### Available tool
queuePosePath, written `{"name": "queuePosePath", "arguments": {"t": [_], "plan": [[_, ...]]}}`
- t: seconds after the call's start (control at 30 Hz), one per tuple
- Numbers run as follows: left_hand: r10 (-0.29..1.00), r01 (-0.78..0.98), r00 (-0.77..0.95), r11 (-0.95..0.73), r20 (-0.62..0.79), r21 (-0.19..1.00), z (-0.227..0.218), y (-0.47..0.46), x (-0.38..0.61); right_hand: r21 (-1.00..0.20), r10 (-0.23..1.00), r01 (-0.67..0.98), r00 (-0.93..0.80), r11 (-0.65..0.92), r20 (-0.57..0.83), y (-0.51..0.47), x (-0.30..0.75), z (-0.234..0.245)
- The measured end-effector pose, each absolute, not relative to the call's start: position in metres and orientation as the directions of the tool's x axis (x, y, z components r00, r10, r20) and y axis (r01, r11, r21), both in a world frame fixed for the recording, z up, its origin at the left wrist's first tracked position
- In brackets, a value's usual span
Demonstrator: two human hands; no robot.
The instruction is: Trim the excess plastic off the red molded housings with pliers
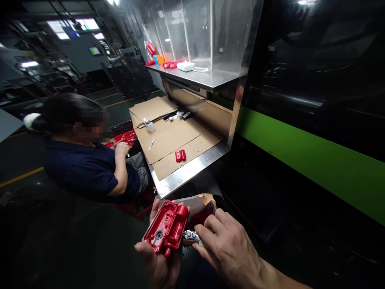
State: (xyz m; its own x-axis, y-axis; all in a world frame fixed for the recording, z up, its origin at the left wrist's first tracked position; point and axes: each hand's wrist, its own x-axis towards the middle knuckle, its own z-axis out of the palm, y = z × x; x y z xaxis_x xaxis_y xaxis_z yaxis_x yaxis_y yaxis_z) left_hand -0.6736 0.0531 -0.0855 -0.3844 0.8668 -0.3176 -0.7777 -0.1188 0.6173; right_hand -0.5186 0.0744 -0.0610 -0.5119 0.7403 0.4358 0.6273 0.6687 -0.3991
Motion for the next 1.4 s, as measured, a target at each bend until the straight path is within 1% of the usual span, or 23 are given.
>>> {"name": "queuePosePath", "arguments": {"t": [0.13, 0.27, 0.37, 0.47, 0.57, 0.63, 0.73, 0.8, 0.87, 1.03, 1.1, 1.27, 1.4], "plan": [[0.892, -0.796, -0.357, -0.136, -0.276, 0.59, -0.085, 0.05, -0.671, -0.402, 0.743, 0.629, -0.503, 0.665, 0.442, 0.074, -0.518, -0.058], [0.892, -0.797, -0.352, -0.127, -0.283, 0.591, -0.079, 0.05, -0.67, -0.389, 0.742, 0.638, -0.496, 0.664, 0.451, 0.074, -0.517, -0.056], [0.885, -0.778, -0.363, -0.117, -0.29, 0.617, -0.078, 0.051, -0.672, -0.397, 0.747, 0.638, -0.496, 0.659, 0.443, 0.076, -0.515, -0.055], [0.889, -0.729, -0.387, -0.133, -0.244, 0.672, -0.079, 0.05, -0.675, -0.417, 0.765, 0.646, -0.477, 0.639, 0.433, 0.079, -0.509, -0.055], [0.896, -0.725, -0.381, -0.134, -0.23, 0.676, -0.08, 0.048, -0.676, -0.432, 0.775, 0.649, -0.464, 0.627, 0.429, 0.081, -0.503, -0.053], [0.894, -0.733, -0.376, -0.126, -0.244, 0.669, -0.079, 0.047, -0.675, -0.458, 0.775, 0.628, -0.465, 0.629, 0.428, 0.082, -0.501, -0.05], [0.864, -0.69, -0.435, -0.14, -0.253, 0.71, -0.075, 0.049, -0.671, -0.485, 0.758, 0.582, -0.498, 0.653, 0.422, 0.082, -0.5, -0.045], [0.835, -0.694, -0.465, -0.136, -0.296, 0.707, -0.071, 0.052, -0.668, -0.469, 0.732, 0.562, -0.53, 0.681, 0.428, 0.082, -0.501, -0.042], [0.819, -0.724, -0.462, -0.127, -0.34, 0.678, -0.067, 0.054, -0.665, -0.445, 0.707, 0.549, -0.552, 0.707, 0.442, 0.081, -0.502, -0.042], [0.84, -0.796, -0.401, -0.123, -0.365, 0.592, -0.067, 0.054, -0.662, -0.405, 0.673, 0.538, -0.575, 0.74, 0.465, 0.082, -0.502, -0.044], [0.854, -0.8, -0.387, -0.122, -0.349, 0.588, -0.071, 0.052, -0.662, -0.39, 0.663, 0.537, -0.586, 0.748, 0.465, 0.083, -0.501, -0.045], [0.885, -0.771, -0.359, -0.104, -0.295, 0.629, -0.079, 0.05, -0.664, -0.359, 0.636, 0.525, -0.621, 0.772, 0.459, 0.086, -0.499, -0.046], [0.909, -0.75, -0.35, -0.128, -0.225, 0.649, -0.079, 0.05, -0.664, -0.334, 0.628, 0.533, -0.634, 0.778, 0.452, 0.085, -0.498, -0.047]]}}
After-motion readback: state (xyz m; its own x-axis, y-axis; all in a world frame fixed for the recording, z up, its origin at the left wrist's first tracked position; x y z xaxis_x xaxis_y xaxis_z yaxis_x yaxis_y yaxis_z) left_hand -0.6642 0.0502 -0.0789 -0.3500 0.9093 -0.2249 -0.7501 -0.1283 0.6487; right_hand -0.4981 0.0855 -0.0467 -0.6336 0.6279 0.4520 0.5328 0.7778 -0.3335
